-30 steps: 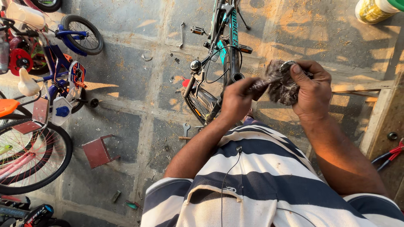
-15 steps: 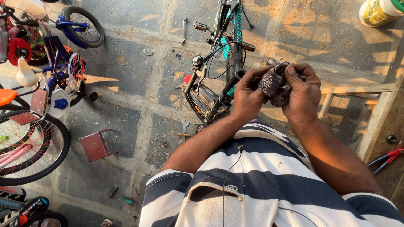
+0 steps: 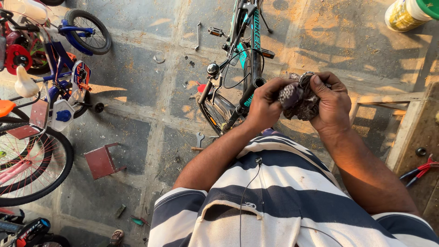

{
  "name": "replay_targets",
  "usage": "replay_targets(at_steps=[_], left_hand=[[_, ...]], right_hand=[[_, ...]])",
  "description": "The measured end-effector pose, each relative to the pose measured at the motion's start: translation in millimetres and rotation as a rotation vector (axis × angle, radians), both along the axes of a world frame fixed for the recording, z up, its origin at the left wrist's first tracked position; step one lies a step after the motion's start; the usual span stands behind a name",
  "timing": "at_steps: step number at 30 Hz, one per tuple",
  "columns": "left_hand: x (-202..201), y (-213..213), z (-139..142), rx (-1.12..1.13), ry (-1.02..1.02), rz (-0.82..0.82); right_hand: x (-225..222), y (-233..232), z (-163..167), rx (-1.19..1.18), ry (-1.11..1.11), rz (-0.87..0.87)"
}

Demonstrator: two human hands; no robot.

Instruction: The person cleans a bicycle headset bearing with a rag and grease, then installs it into the bicycle's head tube. The person handles the bearing, rag, and bicycle frame while working in a bicycle repair shop.

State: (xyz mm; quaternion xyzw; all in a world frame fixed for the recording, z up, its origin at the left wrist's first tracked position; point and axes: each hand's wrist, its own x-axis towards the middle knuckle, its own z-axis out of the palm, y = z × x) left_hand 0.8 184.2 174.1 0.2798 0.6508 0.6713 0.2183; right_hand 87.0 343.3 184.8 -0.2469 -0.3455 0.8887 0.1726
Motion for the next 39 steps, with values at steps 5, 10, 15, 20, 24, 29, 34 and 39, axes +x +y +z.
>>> replay_targets(at_steps=[5, 10, 15, 20, 24, 29, 34, 39], left_hand=[[-4.8, -12.5, 13.8, -0.387, 0.428, -0.11], [-20.4, -26.3, 39.7, -0.786, 0.563, -0.534], [-41.8, -35.2, 58.2, -0.403, 0.277, -0.367], [-32.4, -16.7, 42.3, 0.02, 0.08, -0.331], [-32.1, -15.6, 18.7, 0.117, -0.054, -0.363], [-33.4, -16.4, -2.5, 0.42, -0.475, -0.419], [-36.8, -29.0, -11.5, 0.434, -0.439, -0.423], [-33.1, -18.0, -8.0, 0.267, -0.351, -0.401]], right_hand=[[7.0, 1.5, -9.1, -0.009, -0.013, -0.002], [16.2, 18.9, -12.4, 0.099, 0.033, -0.02], [19.7, 26.3, -5.6, 0.152, 0.016, 0.132], [9.4, 9.4, 2.0, 0.082, 0.015, 0.212], [9.0, 5.8, 10.1, 0.14, 0.09, 0.303], [15.5, 22.8, 23.7, 0.398, -0.015, 0.5], [28.4, 25.8, 42.8, 1.057, 0.058, 0.298], [25.2, 7.1, 52.5, 1.769, 0.189, 0.24]])
